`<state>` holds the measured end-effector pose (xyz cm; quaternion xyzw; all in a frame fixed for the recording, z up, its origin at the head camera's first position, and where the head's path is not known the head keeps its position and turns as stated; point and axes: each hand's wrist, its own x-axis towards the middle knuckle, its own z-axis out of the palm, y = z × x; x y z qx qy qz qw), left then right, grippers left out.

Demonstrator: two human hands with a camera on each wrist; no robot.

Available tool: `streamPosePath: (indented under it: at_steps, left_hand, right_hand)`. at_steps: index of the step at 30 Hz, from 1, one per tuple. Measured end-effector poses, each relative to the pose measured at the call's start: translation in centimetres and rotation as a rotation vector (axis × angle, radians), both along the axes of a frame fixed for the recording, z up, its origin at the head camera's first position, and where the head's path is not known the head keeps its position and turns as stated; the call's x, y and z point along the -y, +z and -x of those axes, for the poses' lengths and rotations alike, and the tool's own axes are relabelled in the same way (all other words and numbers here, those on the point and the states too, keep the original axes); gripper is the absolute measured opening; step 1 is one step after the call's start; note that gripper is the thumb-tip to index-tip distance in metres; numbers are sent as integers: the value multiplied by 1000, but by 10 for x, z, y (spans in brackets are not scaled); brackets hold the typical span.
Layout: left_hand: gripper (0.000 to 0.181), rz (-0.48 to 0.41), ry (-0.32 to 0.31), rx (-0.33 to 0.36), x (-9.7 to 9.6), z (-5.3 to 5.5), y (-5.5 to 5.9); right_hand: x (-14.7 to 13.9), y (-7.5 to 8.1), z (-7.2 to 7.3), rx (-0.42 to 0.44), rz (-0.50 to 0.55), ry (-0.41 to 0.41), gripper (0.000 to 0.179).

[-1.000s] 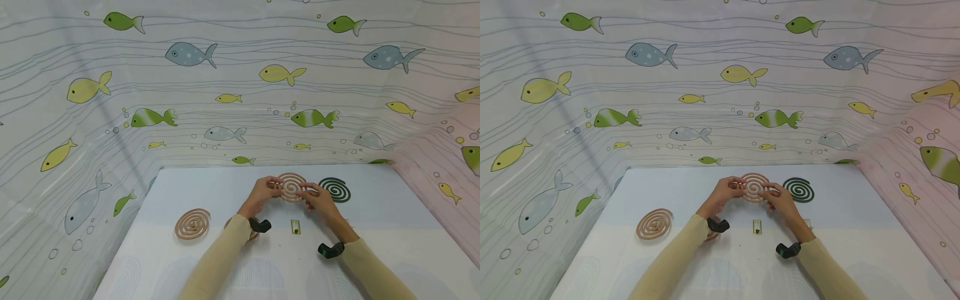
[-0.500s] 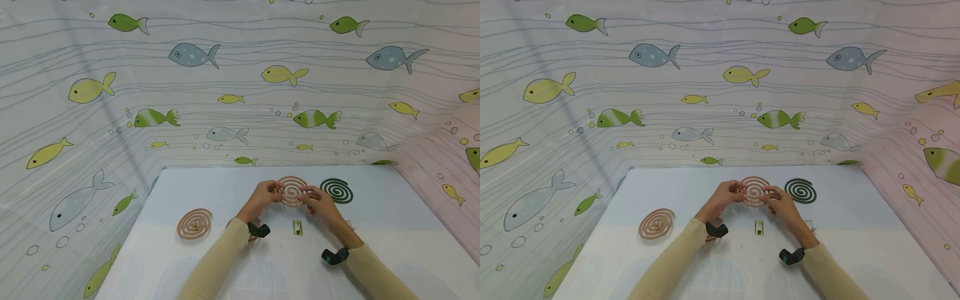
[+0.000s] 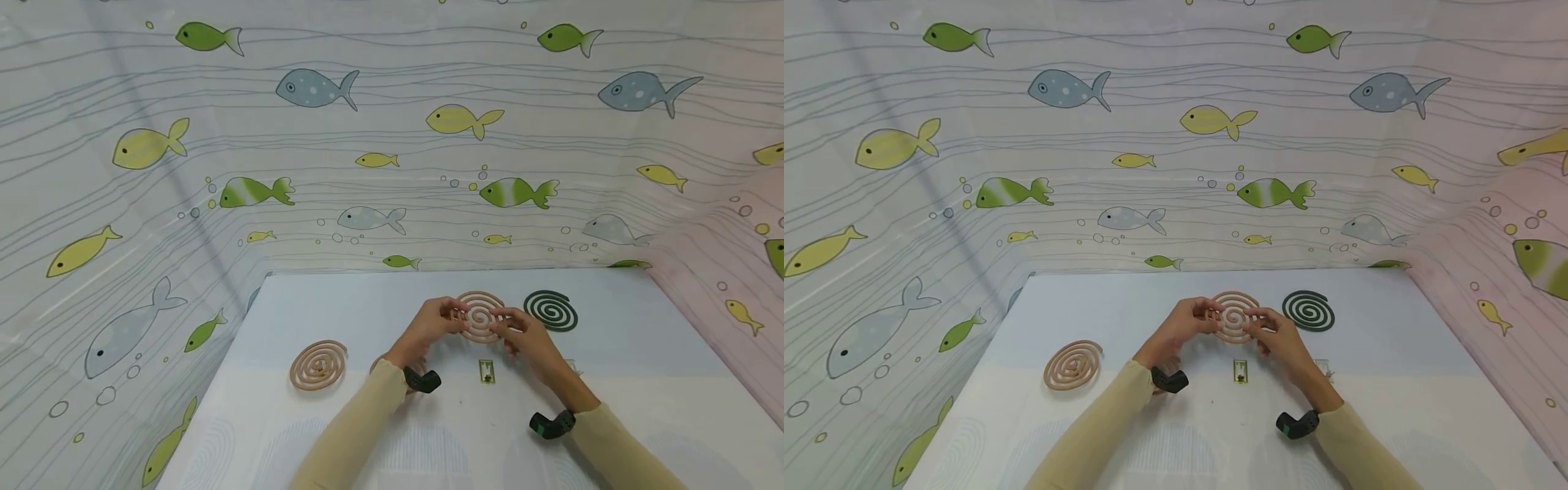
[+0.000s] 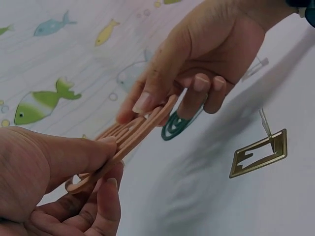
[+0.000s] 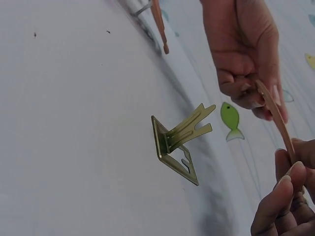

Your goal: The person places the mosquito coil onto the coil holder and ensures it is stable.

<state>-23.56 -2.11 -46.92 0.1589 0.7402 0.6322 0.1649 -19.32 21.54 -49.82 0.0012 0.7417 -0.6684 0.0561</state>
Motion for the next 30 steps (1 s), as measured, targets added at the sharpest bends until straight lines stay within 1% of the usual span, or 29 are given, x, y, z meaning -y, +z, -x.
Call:
streamPosePath:
  at_steps: [7, 16, 20, 26, 30]
  left_hand:
    - [28, 34, -26, -21, 4, -7, 2]
    - [29, 4, -57, -40, 5, -11, 3]
    - [28, 15, -61, -44, 6, -13, 3]
    - [28, 29, -96, -46, 7, -17, 1]
    - [27, 42, -101, -56, 6, -19, 3]
  right_hand:
    - [0, 0, -7, -8, 0, 24, 51]
    - [0, 3, -13, -13, -12, 33, 52]
    - [1, 4, -16, -7, -15, 30, 52]
    - [0, 1, -21, 4, -22, 33, 48]
    - [0, 2, -24, -5, -17, 36, 48]
